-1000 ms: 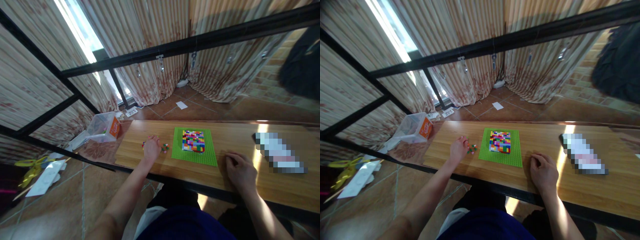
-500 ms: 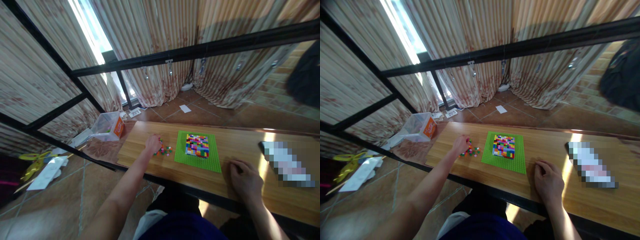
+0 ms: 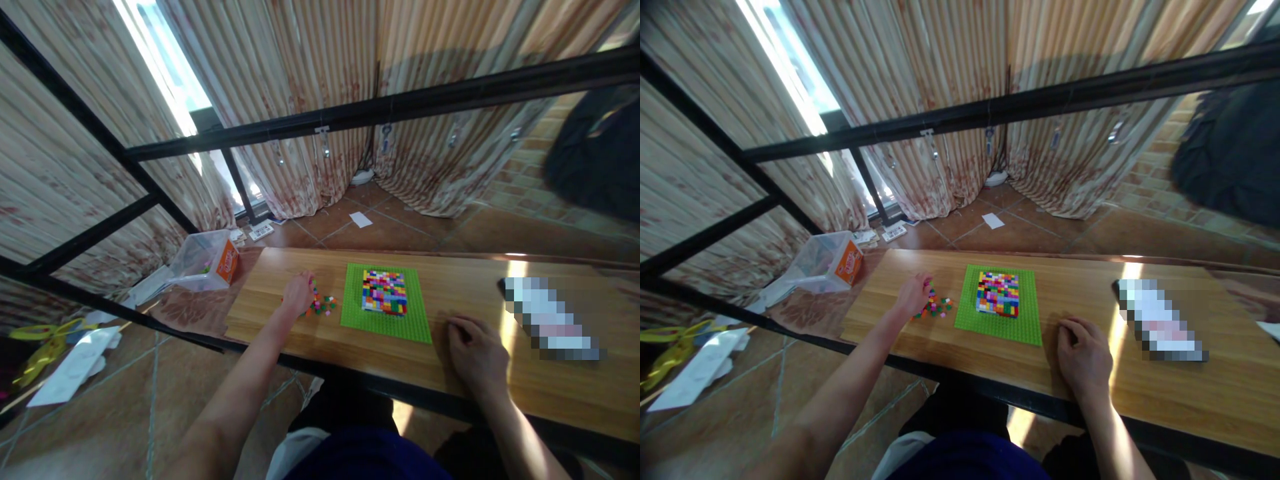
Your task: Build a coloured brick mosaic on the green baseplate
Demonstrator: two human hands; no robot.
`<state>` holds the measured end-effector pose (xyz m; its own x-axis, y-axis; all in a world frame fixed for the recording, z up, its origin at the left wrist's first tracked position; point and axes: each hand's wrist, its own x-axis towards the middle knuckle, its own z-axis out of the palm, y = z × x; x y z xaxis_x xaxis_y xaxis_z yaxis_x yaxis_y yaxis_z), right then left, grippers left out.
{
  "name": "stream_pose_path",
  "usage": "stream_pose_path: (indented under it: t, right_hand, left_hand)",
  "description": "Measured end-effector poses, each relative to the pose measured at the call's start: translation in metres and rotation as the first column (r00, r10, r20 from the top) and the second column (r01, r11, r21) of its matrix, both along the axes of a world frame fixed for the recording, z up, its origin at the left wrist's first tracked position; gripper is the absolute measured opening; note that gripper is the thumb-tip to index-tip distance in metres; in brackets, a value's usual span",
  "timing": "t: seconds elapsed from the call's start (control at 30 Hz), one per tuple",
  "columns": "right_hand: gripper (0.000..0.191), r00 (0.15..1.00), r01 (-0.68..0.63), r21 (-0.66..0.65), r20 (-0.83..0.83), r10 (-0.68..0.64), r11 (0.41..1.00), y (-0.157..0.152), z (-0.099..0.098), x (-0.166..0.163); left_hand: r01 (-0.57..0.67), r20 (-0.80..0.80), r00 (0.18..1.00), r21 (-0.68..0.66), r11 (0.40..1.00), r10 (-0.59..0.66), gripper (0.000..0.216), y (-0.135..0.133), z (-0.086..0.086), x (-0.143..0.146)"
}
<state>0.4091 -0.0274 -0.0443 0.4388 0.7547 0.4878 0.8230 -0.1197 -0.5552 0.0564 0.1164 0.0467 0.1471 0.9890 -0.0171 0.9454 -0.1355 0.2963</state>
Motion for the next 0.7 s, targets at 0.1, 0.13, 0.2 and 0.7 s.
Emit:
stream_pose_path:
  t: [0.1,0.13,0.2,0.7]
  right_hand:
    - [0.029,1.000,-0.004,0.000,-0.009,0.004,1.000,0.001,0.001,-0.002]
    - [0.029,1.000,-0.009,0.003,-0.015,0.009,1.000,0.001,0.001,-0.003]
    - [0.027,1.000,-0.017,0.005,-0.023,0.017,1.000,0.001,0.003,-0.004]
    - [0.026,0.999,-0.023,0.019,-0.036,0.024,1.000,0.001,0.004,-0.004]
  left_hand:
    - [0.018,0.056,0.998,0.037,0.999,-0.020,0.023,-0.002,-0.001,0.001]
    - [0.016,0.075,0.997,0.033,0.999,-0.019,0.022,-0.002,-0.001,0.002]
    - [0.024,0.110,0.994,0.015,1.000,-0.026,0.022,-0.003,-0.002,0.003]
    - [-0.022,0.331,0.944,0.060,0.998,0.001,0.025,-0.013,-0.020,0.016]
